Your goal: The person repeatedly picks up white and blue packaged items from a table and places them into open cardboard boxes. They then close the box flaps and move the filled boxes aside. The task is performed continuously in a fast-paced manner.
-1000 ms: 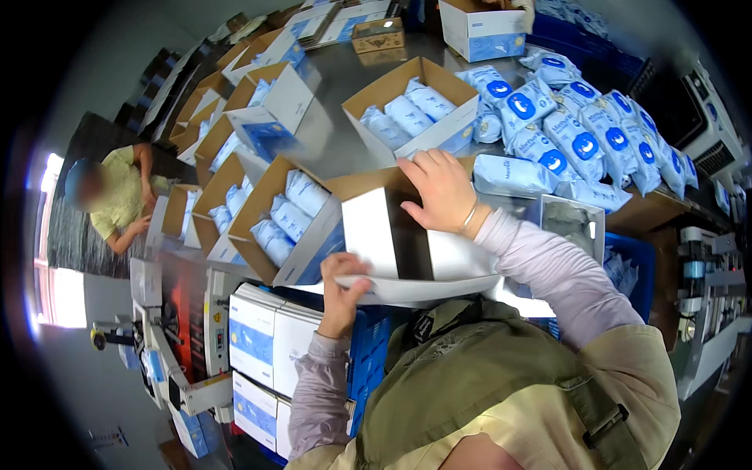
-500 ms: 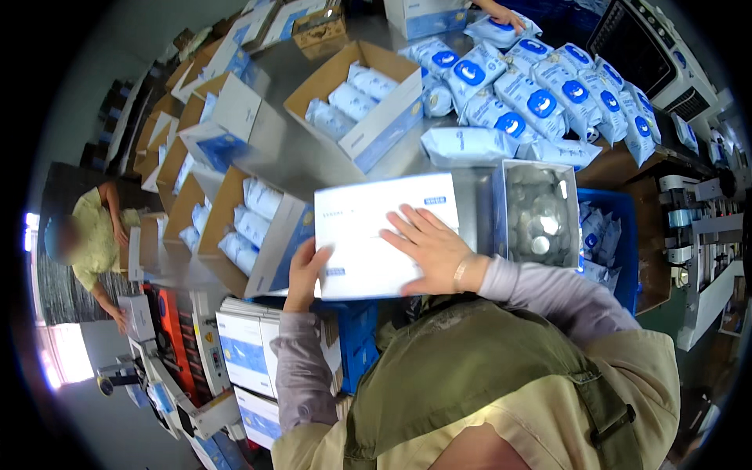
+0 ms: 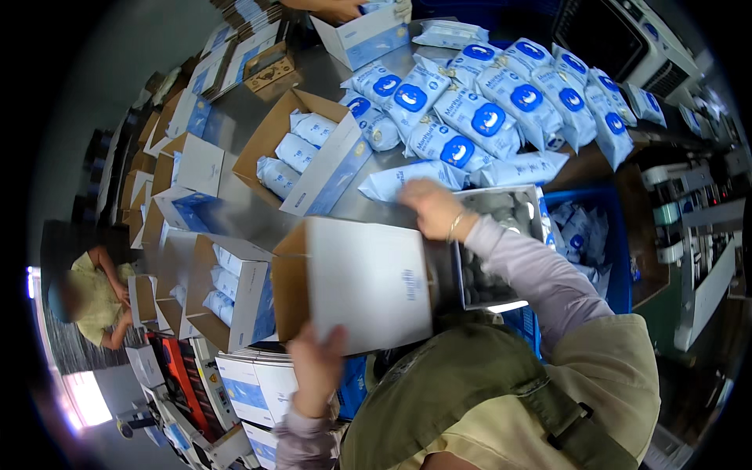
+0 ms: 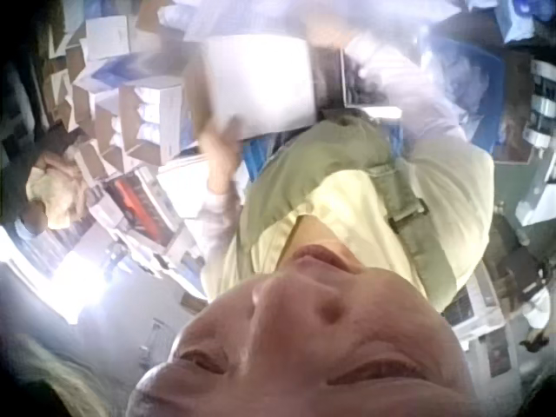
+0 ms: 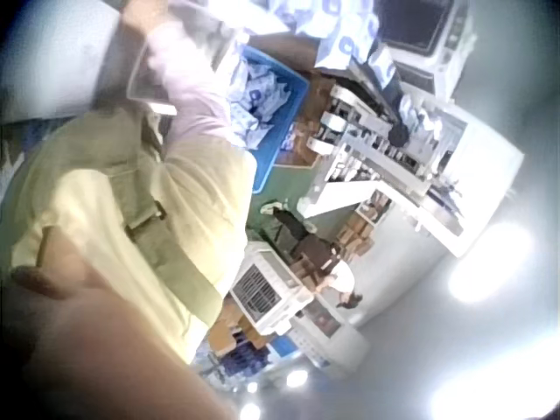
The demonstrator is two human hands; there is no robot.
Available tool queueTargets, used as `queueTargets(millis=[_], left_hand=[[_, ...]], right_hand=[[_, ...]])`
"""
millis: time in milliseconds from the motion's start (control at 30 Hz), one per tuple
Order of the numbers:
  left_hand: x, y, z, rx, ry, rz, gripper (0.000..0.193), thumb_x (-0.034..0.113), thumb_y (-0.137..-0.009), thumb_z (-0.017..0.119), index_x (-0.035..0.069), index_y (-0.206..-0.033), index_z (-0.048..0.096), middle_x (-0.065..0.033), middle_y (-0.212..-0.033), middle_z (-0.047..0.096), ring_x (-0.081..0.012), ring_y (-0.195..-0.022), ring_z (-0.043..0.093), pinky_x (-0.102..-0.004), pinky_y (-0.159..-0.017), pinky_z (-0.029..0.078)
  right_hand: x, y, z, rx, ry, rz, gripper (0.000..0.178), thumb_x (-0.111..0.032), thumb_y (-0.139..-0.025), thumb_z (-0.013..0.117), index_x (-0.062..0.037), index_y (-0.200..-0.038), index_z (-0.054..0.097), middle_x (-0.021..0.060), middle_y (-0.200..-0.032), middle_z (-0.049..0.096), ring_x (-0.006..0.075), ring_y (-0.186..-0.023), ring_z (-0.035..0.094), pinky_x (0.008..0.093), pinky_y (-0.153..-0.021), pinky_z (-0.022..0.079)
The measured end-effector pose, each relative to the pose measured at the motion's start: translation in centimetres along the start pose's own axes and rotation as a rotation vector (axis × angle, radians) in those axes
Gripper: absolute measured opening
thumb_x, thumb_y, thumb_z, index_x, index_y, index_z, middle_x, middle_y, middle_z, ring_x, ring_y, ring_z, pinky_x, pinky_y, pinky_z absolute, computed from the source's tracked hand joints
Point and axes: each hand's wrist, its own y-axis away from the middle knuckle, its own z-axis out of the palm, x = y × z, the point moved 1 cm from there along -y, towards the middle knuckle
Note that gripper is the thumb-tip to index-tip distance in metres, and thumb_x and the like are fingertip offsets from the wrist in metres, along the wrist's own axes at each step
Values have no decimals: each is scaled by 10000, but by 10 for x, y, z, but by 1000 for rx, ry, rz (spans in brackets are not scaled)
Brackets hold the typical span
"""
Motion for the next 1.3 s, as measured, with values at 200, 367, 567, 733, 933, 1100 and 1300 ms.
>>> queueTargets(millis=[200, 367, 567, 733, 933, 1100, 1300], left_hand=[[46, -8, 92, -131, -580, 41, 254, 294, -856, 590, 54, -871, 510, -120, -581, 606, -302, -511, 612, -423, -481, 476], [-6, 2, 118, -47, -505, -101, 214, 215, -834, 563, 34, -920, 490, -137, -586, 611, -306, -522, 623, -427, -502, 498], [2, -19, 142, -225, -205, -20, 290, 148, -792, 503, -16, -1028, 537, -166, -760, 657, -322, -692, 660, -430, -608, 522], [-30, 2, 173, 112, 221, 314, 379, 200, -832, 526, -25, -1130, 589, -230, -994, 632, -329, -1053, 554, -378, -943, 414], [-3, -18, 140, -244, -83, 199, 219, 171, -788, 528, 42, -899, 665, -148, -850, 673, -277, -705, 661, -414, -601, 521], [-33, 0, 160, 196, 75, 410, 256, 250, -836, 518, 55, -886, 677, -138, -826, 676, -308, -712, 659, -441, -628, 510], [2, -47, 21, -368, -334, 55, 449, 433, -830, 564, 35, -1035, 603, -177, -899, 657, -332, -694, 654, -451, -631, 508]], right_hand=[[57, -61, 10, -270, 75, 258, 784, -218, -608, 739, -129, -1326, 435, 182, -1055, 595, 338, -986, 587, 435, -858, 452], [21, -58, -69, 237, -203, 248, 840, -247, -582, 782, -19, -1311, 433, 208, -1119, 588, 334, -1029, 585, 367, -908, 458], [-105, -100, -176, -636, -1400, 389, 774, -229, -638, 768, 79, -1272, 448, 191, -1144, 591, 225, -998, 604, 274, -838, 488], [-191, -143, -72, -1147, -1083, 702, 685, -342, -685, 759, 69, -1191, 549, 174, -1067, 636, 230, -884, 649, 305, -768, 512], [-250, -124, 108, -775, -330, 540, 1000, -506, -643, 784, 149, -1268, 360, 293, -1194, 527, 338, -1061, 577, 396, -874, 474], [-279, -113, 139, -807, -109, 363, 1030, -483, -646, 790, 209, -1224, 291, 350, -1062, 563, 388, -1040, 588, 376, -879, 484], [-202, -126, -18, -139, -488, -70, 424, -215, -759, 702, -57, -1132, 576, 163, -970, 647, 324, -866, 640, 380, -739, 518]])
